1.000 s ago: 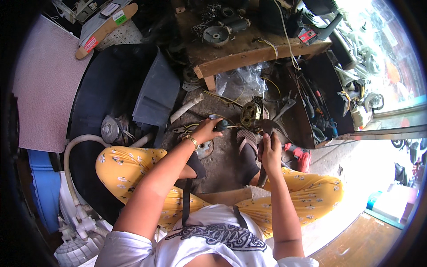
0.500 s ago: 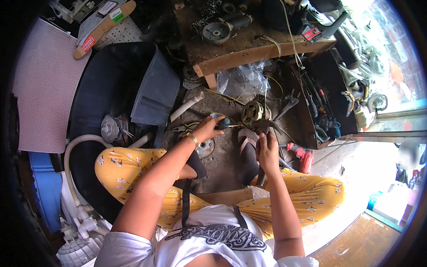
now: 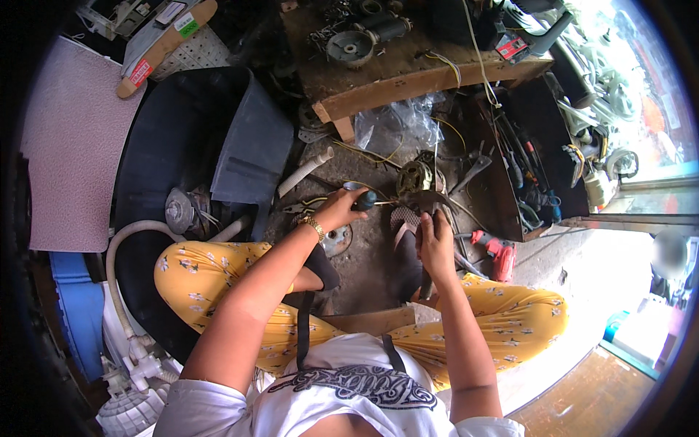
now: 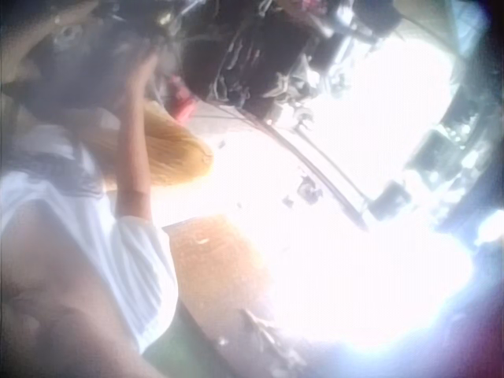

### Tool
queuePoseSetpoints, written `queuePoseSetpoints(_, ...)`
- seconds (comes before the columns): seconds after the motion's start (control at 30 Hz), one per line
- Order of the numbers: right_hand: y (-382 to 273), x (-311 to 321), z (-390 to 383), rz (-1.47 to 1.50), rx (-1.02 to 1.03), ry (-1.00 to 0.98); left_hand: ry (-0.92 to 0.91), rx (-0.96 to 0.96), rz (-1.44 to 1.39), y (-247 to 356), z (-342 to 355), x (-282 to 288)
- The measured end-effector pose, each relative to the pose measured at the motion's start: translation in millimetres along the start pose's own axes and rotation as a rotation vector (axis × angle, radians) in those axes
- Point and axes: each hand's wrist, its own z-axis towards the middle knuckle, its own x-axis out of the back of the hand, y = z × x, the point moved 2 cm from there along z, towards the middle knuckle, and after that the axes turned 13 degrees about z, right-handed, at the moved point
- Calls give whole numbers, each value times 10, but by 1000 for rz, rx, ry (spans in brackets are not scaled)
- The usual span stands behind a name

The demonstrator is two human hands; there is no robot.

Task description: The person uses pliers and a wrench to disassemble a washing machine motor, then uses a power drill on a metal plate.

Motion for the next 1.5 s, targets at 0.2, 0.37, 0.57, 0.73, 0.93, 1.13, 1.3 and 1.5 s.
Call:
queuePoseSetpoints(0.2, -115, -73, -45, -64, -83, 11, -41, -93, 19, 77, 27, -24)
queuePoseSetpoints(0.37, -278, -36, 119, -309, 346, -173, -94, -120, 50, 155, 80, -2)
queuePoseSetpoints(0.57, -167, -127, 62, -709, 175, -118, -111, -107, 11, 44, 119, -56)
queuePoseSetpoints(0.73, -1394, 93, -4, -373, 510, -36, -4, -143, 55, -13, -33, -18)
queuePoseSetpoints(0.93, -883, 273, -60, -589, 885, 369, -8, -158, 47, -47, 41, -143)
queuePoseSetpoints(1.13, 39, 109, -180, -565, 545, 77, -40, -8, 78, -6, 25, 75)
queuePoseSetpoints(1.3, -574, 340, -55, 92, 119, 89, 13, -102, -42, -131, 67, -16)
queuePoseSetpoints(1.5, -523, 332, -151, 197, 92, 89, -20, -81, -70, -46, 105, -39)
